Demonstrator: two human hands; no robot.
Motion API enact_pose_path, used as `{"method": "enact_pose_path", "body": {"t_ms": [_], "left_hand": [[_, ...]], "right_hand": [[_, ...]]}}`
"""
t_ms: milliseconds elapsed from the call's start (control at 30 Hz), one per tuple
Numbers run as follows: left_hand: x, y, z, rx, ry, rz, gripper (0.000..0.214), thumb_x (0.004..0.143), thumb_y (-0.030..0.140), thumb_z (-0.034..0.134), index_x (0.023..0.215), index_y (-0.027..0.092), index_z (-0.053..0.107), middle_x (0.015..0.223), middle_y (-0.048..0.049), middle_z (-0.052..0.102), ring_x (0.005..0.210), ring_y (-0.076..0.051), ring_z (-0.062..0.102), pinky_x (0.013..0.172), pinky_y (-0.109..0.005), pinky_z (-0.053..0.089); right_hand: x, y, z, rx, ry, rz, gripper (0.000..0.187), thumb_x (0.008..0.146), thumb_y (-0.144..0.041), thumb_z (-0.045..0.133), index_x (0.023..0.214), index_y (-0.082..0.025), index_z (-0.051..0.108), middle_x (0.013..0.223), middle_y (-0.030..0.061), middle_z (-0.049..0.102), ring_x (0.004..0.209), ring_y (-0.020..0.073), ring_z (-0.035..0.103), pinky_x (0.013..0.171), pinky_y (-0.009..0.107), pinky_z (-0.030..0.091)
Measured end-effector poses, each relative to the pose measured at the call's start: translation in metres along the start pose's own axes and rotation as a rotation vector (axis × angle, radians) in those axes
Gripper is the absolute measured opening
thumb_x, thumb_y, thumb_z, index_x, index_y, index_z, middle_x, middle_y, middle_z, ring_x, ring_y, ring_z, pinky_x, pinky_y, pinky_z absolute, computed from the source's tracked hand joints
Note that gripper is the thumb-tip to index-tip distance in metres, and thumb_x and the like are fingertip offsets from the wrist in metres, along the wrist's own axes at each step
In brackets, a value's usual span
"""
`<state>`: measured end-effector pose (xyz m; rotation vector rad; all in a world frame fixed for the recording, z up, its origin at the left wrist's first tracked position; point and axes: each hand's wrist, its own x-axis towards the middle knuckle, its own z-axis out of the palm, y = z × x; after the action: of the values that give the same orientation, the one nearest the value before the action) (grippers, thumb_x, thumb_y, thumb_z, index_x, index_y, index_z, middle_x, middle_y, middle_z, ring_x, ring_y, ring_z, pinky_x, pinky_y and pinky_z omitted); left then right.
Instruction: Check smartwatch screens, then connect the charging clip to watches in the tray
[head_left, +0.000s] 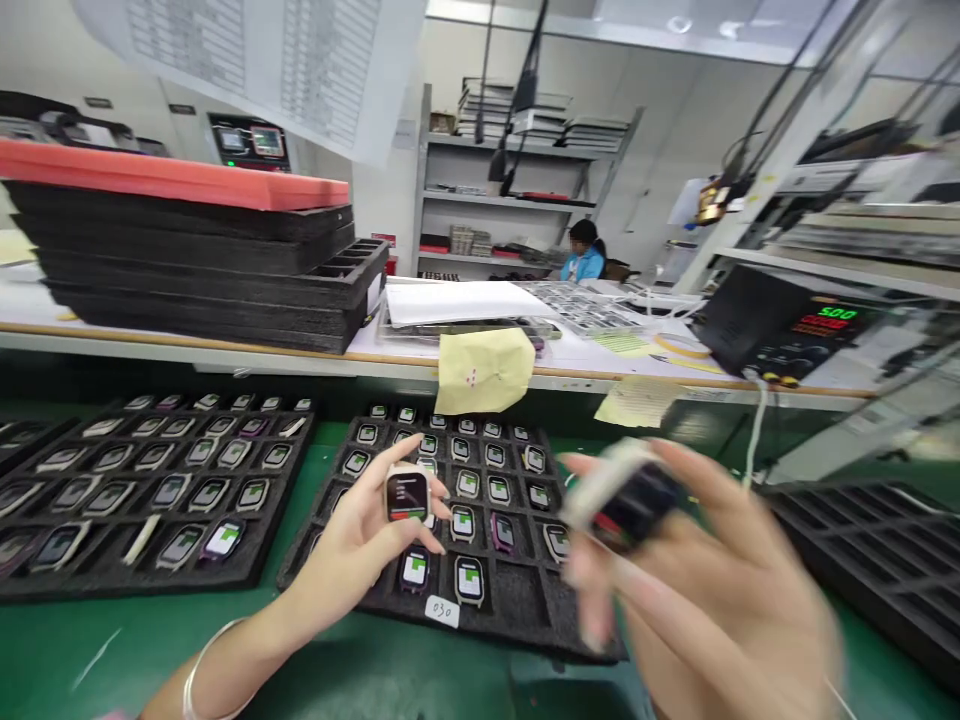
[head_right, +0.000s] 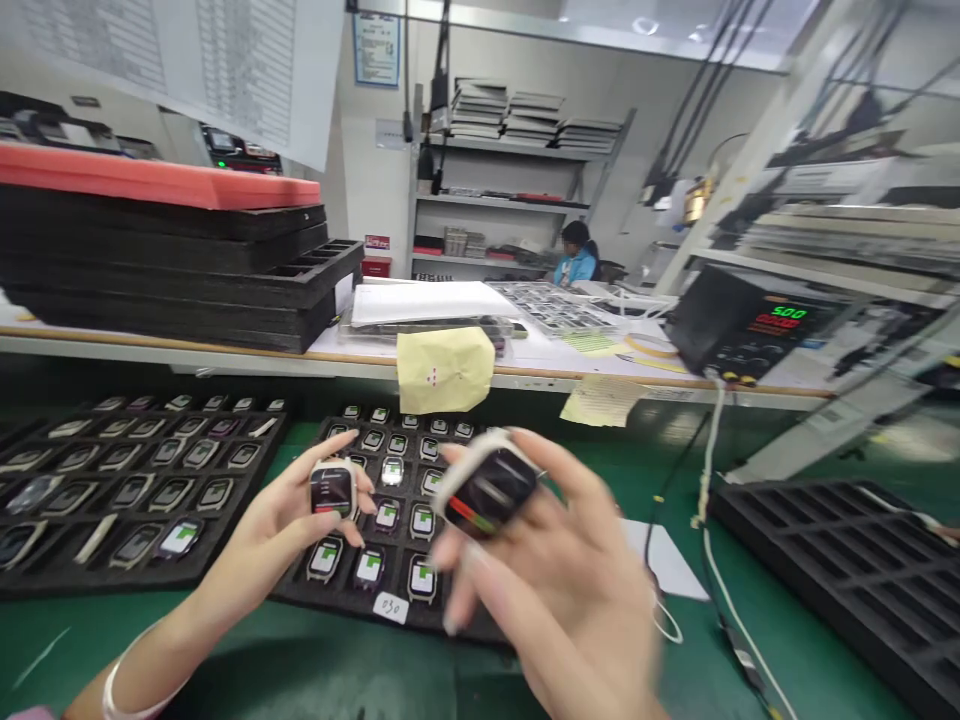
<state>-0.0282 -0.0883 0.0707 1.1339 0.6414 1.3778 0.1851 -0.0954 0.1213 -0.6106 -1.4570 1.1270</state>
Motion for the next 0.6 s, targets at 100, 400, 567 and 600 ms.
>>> {"method": "enact_pose_path", "body": {"t_ms": [100, 400, 567, 600], "left_hand": [[0.001, 0.000, -0.001, 0.019, 0.044, -0.016, 0.057, 0.085, 0.020, 0.058, 0.138, 0.020, 0.036, 0.102, -0.0100, 0.059, 0.091, -0.021, 0.056, 0.072, -0.031, 0.055], [0.002, 0.001, 0.002, 0.055, 0.020, -0.087, 0.057, 0.084, 0.021, 0.061, 0.137, 0.021, 0.038, 0.104, -0.0089, 0.060, 0.087, -0.020, 0.059, 0.075, -0.033, 0.054], [0.002, 0.001, 0.001, 0.059, -0.002, -0.112, 0.058, 0.084, 0.022, 0.062, 0.137, 0.025, 0.039, 0.108, -0.0076, 0.060, 0.081, -0.018, 0.061, 0.078, -0.034, 0.053], [0.002, 0.000, 0.001, 0.054, -0.011, -0.110, 0.059, 0.084, 0.022, 0.062, 0.138, 0.026, 0.038, 0.107, -0.0075, 0.060, 0.082, -0.018, 0.061, 0.078, -0.034, 0.053]], "right_hand": [[0.021, 0.017, 0.010, 0.069, -0.029, -0.026, 0.036, 0.090, -0.023, 0.062, 0.123, -0.029, 0.051, 0.109, 0.0089, 0.062, 0.065, 0.0182, 0.064, 0.042, 0.025, 0.050], [0.025, 0.034, 0.030, -0.053, 0.019, 0.008, 0.015, 0.090, -0.027, 0.063, 0.104, -0.022, 0.060, 0.082, 0.0035, 0.065, 0.047, 0.0112, 0.055, 0.040, 0.023, 0.048], [0.017, 0.029, 0.031, 0.059, -0.110, 0.027, 0.017, 0.091, -0.028, 0.060, 0.108, -0.024, 0.059, 0.086, 0.0047, 0.065, 0.048, 0.0130, 0.060, 0.041, 0.024, 0.050], [0.015, 0.027, 0.032, 0.105, -0.154, 0.048, 0.021, 0.092, -0.029, 0.060, 0.112, -0.025, 0.058, 0.088, 0.0056, 0.065, 0.051, 0.0149, 0.062, 0.040, 0.024, 0.050]]}}
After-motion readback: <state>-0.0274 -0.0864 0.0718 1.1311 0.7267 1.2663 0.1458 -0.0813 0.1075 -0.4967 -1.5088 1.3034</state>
